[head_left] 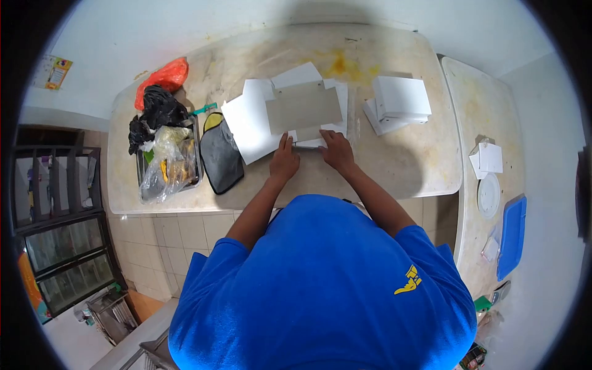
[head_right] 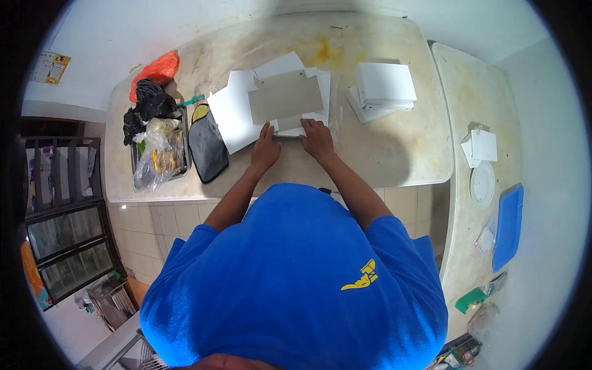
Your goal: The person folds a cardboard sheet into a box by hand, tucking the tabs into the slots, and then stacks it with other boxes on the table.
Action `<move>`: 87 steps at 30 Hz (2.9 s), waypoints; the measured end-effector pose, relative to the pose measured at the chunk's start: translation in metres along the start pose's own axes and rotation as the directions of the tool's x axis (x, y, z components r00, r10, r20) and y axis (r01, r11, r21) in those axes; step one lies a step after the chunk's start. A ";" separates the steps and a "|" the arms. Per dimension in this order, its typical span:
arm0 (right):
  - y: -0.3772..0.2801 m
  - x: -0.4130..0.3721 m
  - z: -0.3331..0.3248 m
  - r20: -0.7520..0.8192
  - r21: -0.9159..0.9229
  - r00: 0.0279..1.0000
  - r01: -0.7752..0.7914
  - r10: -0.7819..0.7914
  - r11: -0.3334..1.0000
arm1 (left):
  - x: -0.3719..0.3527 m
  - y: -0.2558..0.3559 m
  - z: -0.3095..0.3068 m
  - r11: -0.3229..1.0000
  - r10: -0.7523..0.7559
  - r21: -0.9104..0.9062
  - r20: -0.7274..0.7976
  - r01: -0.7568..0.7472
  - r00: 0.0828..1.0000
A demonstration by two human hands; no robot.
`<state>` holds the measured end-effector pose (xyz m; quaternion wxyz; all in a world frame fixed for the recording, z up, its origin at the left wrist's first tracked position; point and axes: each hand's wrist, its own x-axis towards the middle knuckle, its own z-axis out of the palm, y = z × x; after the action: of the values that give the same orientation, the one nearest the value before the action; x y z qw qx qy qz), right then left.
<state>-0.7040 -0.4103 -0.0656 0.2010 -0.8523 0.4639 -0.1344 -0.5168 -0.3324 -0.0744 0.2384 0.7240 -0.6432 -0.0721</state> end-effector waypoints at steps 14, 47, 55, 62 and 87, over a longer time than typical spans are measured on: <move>-0.002 0.034 -0.026 -0.222 -0.473 0.922 0.183 -0.318 0.862 | 0.034 -0.026 -0.003 0.550 -0.628 -0.612 0.146 0.569 0.764; -0.018 0.024 -0.005 0.271 0.058 0.865 0.422 -0.422 0.905 | -0.007 -0.004 -0.028 0.944 -0.307 -0.256 -0.462 0.206 0.832; -0.015 0.052 0.000 0.325 0.106 0.876 0.341 -0.356 0.934 | -0.010 0.039 -0.030 0.972 0.230 -0.018 -0.129 -0.234 0.965; 0.022 0.052 -0.016 0.221 0.000 0.876 0.439 -0.429 0.898 | -0.008 0.001 -0.030 0.971 0.221 0.083 0.050 -0.225 0.974; -0.007 0.074 -0.039 0.128 -0.189 0.982 -0.116 0.141 0.975 | 0.027 -0.037 -0.002 0.901 -0.006 0.409 0.347 -0.146 0.938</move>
<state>-0.6761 -0.4777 -0.0251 0.1632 -0.8425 0.5130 -0.0181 -0.4786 -0.3558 -0.0828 -0.0384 0.7113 -0.7005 -0.0440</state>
